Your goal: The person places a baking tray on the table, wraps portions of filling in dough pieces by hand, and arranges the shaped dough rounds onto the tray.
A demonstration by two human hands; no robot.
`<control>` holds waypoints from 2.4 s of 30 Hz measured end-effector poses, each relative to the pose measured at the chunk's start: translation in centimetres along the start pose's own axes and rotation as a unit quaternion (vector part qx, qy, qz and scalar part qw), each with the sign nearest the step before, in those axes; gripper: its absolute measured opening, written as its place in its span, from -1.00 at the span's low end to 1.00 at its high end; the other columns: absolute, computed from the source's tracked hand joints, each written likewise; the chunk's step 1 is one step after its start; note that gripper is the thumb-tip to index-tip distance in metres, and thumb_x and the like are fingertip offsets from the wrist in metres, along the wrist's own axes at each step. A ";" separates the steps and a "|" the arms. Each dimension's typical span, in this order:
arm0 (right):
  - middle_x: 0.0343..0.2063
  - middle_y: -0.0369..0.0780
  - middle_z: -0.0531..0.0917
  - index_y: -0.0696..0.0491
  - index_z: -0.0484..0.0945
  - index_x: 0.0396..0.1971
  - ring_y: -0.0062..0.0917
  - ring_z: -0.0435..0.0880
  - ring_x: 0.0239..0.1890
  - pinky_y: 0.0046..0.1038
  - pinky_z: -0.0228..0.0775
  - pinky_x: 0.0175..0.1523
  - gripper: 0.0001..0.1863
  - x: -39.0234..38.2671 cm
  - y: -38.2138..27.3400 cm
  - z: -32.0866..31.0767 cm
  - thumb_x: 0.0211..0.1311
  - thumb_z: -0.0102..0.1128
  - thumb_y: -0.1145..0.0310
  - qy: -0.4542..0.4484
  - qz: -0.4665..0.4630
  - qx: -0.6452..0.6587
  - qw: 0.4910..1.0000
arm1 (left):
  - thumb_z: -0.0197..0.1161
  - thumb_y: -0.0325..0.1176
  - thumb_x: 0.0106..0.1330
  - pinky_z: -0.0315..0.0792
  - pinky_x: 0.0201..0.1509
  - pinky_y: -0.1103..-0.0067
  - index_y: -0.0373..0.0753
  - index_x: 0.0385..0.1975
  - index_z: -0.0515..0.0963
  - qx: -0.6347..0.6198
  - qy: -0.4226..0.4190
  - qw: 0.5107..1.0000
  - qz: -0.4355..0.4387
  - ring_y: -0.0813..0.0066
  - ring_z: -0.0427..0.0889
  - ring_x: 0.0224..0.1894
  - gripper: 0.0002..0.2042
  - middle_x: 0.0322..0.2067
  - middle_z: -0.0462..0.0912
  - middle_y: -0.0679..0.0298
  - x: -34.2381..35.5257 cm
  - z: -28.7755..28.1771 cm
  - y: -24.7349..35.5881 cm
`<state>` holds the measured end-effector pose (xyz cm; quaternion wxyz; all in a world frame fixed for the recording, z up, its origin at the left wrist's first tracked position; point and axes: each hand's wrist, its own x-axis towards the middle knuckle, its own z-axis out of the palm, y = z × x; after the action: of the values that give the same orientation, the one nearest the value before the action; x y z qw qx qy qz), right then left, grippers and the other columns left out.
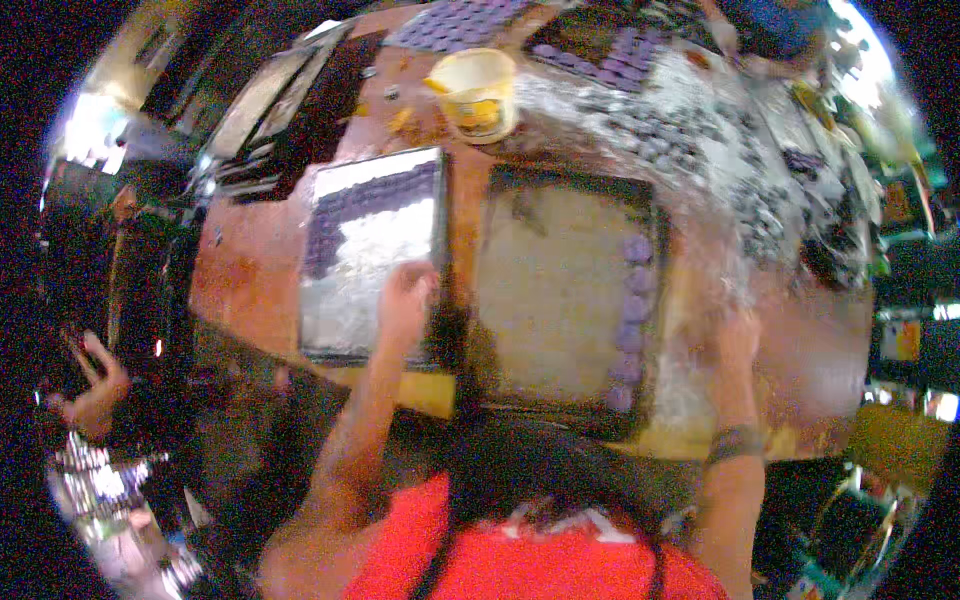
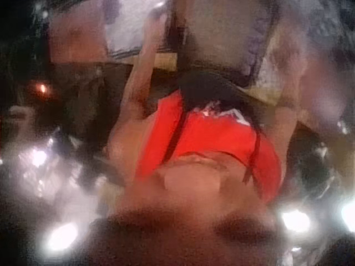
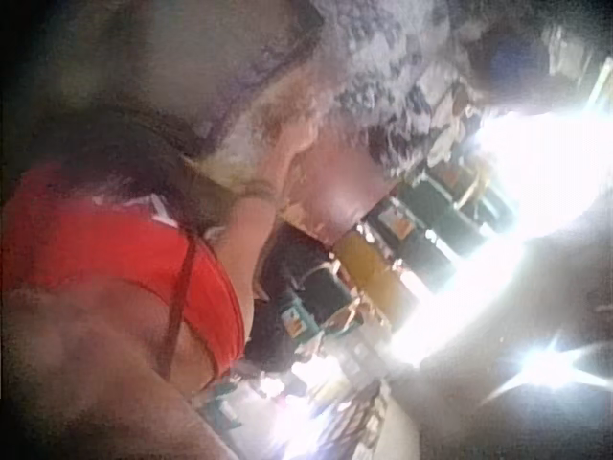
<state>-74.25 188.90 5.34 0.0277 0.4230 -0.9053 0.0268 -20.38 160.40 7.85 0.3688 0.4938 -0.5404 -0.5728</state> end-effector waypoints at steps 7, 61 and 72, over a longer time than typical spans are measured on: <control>-0.23 -0.19 0.72 0.08 0.66 -0.15 -0.35 0.68 -0.17 -0.35 0.56 -0.05 -0.81 -3.6 8.8 3.2 0.32 0.25 0.34 0.108 0.069 0.284 0.950 | 0.34 -0.39 0.25 0.53 -0.05 0.26 -0.28 -0.15 0.63 0.468 0.371 0.791 0.130 0.09 0.66 -0.18 -0.79 -0.27 0.68 0.08 6.3 -14.4 -3.9; 0.08 -0.16 0.69 0.06 0.67 0.02 -0.23 0.55 0.27 -0.24 0.36 0.36 -0.54 -6.2 -26.8 -15.2 0.02 0.38 0.52 -0.032 -0.250 0.360 0.898 | 0.39 -0.39 0.33 0.61 0.00 0.47 -0.31 0.13 0.52 -0.244 -0.313 0.896 -0.198 0.39 0.70 -0.08 -0.61 -0.08 0.70 0.21 -5.6 15.7 8.0; -0.27 -0.18 0.64 0.10 0.58 -0.26 -0.36 0.64 -0.13 -0.31 0.51 0.05 -0.65 -6.8 -25.8 -8.7 -0.15 0.46 0.48 -0.002 -0.059 0.522 0.851 | 0.41 -0.36 0.32 0.56 0.07 0.40 -0.20 -0.06 0.63 -0.331 -0.303 0.843 -0.295 0.43 0.67 -0.05 -0.77 -0.20 0.68 0.32 -6.8 17.8 5.0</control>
<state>-49.86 178.19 14.12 -0.1973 0.4278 -0.7316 0.4928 -36.44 170.71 12.66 0.1414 0.2803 -0.2324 -0.9206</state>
